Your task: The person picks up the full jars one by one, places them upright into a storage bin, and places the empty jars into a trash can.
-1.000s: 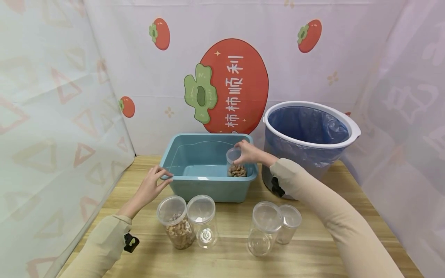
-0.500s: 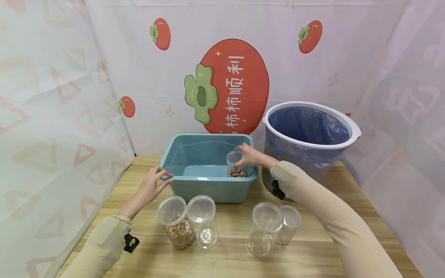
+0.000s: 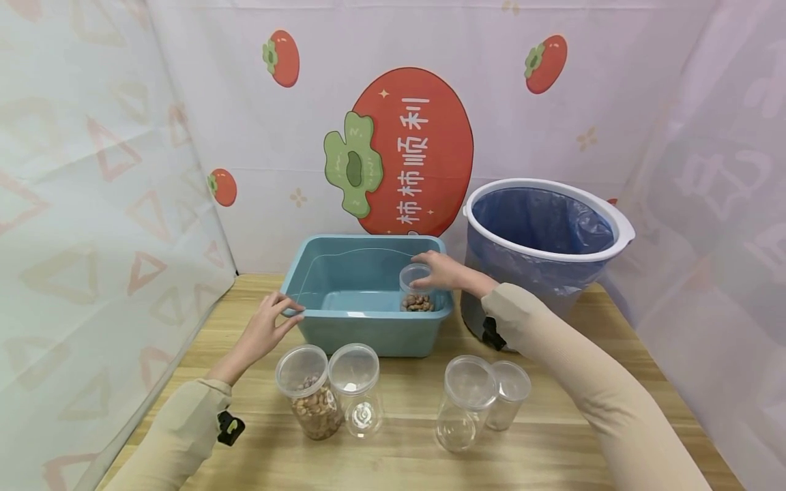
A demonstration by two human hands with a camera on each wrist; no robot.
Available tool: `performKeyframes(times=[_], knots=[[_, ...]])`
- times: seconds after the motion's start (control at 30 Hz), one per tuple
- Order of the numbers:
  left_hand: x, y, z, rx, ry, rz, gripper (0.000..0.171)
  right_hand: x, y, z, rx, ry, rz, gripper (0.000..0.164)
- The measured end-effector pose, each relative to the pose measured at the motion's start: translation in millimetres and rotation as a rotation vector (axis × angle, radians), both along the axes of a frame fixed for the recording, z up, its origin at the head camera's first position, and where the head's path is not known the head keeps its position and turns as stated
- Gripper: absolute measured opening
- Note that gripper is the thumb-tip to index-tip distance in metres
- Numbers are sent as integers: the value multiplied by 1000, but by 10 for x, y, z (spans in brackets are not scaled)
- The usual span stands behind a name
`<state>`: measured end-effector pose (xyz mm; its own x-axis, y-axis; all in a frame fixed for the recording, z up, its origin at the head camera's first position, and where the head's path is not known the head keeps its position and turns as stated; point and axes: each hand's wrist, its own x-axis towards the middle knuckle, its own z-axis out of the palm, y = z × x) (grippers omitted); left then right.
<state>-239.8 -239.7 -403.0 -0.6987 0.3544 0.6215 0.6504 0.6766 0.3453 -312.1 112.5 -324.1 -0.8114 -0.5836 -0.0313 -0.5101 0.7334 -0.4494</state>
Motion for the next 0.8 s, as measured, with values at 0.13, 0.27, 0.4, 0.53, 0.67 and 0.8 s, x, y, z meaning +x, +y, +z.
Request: performKeyframes(times=[0.13,0.27,0.4,0.53,0.67,0.8], knots=[[0,0,-2,5,-5,0,14,71,-23,97,-38,37,19,46],[-11,-3,-9,10,-8,-4,13,152,-55,158,-86,52,52,40],[-22,-12,-10,15,-12,-9,14,228,-122,203,-128,40,89,38],[-28,-18,-8,16,-14,-24,14,302,-200,232,-144,17,108,40],[-37,-27,1,2,-18,-41,14,393,-278,268,-145,3,134,41],[-46,-42,22,-19,-32,-57,15,486,-358,297,-150,-10,164,41]])
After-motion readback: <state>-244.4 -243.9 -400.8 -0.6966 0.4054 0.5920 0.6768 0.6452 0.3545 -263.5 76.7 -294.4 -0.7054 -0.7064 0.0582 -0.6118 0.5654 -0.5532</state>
